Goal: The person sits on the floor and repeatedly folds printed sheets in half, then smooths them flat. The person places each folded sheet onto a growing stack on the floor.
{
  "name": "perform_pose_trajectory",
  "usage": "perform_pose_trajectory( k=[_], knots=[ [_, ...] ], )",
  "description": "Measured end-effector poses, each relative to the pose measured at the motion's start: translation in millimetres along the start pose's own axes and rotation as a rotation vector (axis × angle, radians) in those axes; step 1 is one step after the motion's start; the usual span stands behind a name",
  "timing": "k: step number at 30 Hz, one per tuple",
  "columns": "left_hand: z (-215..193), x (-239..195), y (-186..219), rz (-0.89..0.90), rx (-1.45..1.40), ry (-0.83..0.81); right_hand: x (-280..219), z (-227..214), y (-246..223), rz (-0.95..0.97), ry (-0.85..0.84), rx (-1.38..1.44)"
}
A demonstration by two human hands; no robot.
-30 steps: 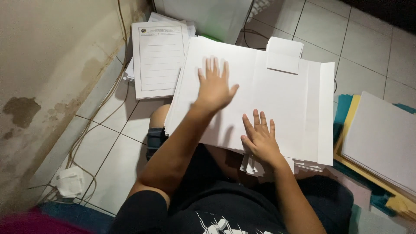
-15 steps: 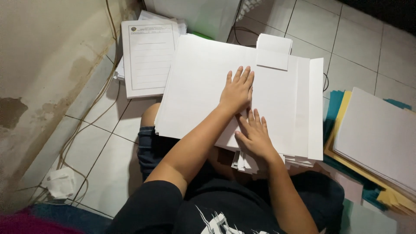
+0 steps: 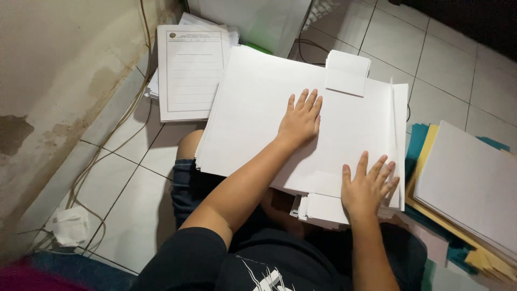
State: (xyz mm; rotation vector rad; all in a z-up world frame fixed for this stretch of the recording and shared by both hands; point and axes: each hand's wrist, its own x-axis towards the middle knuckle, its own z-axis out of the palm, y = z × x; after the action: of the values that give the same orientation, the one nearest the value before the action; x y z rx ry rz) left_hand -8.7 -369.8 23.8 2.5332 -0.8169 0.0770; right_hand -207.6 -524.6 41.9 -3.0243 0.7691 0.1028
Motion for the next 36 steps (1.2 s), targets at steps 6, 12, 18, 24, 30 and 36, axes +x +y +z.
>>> perform_pose_trajectory(
  k=[6,12,18,24,30,36],
  knots=[
    [4,3,-2,0.008,0.011,-0.036,43,-15,38,-0.084,-0.115,0.117],
    [-2,2,4,-0.018,0.009,-0.019,87,-1,69,-0.247,-0.107,0.138],
    [-16,0,10,-0.082,-0.030,-0.032,68,4,70,-0.217,-0.080,0.116],
    [-24,1,11,-0.079,-0.014,-0.080,138,-7,57,-0.201,-0.142,0.111],
    [-22,7,11,-0.098,-0.011,-0.115,243,-3,43,-0.231,-0.096,0.096],
    [9,12,6,-0.112,0.099,0.009,242,-20,22,-0.221,-0.079,0.156]
  ],
)
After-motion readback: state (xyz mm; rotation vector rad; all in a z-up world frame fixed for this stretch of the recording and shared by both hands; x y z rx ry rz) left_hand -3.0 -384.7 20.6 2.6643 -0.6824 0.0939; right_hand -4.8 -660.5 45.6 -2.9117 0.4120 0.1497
